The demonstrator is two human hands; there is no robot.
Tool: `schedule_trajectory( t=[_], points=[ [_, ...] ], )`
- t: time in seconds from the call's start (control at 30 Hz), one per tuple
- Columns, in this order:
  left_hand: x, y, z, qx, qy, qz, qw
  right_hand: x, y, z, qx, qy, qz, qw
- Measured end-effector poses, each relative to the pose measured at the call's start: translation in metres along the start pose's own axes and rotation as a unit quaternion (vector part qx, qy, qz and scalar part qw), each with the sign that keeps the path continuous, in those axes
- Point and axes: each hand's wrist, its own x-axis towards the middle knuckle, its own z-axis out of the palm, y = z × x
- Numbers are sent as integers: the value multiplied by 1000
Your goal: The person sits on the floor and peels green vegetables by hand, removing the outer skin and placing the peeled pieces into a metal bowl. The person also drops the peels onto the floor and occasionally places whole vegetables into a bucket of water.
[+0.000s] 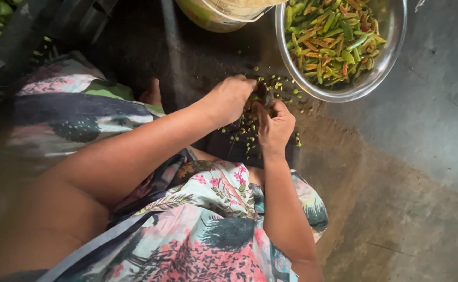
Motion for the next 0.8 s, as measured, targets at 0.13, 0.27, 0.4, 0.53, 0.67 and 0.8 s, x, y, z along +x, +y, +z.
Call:
schedule_trajectory(
  t=[0.13,0.27,0.4,0.53,0.67,0.8],
  points=[
    [2,0,1,21,-21,2,1000,0,-1,4,58,5,-26,998],
    [12,-4,6,49,-19,15,999,10,0,9,17,38,-38,998],
    [27,-12,15,60,-41,-14,997,24,2,12,-144,61,-152,976],
    [44,-22,28,67,-35,-31,997,39,2,7,-231,47,-253,938],
    [11,-18,26,-47,11,-110,993,-8,-16,10,-229,49,-222,947],
    [-16,-20,21,-330,33,-189,924,-32,-32,3,-299,6,-144,943]
  ],
)
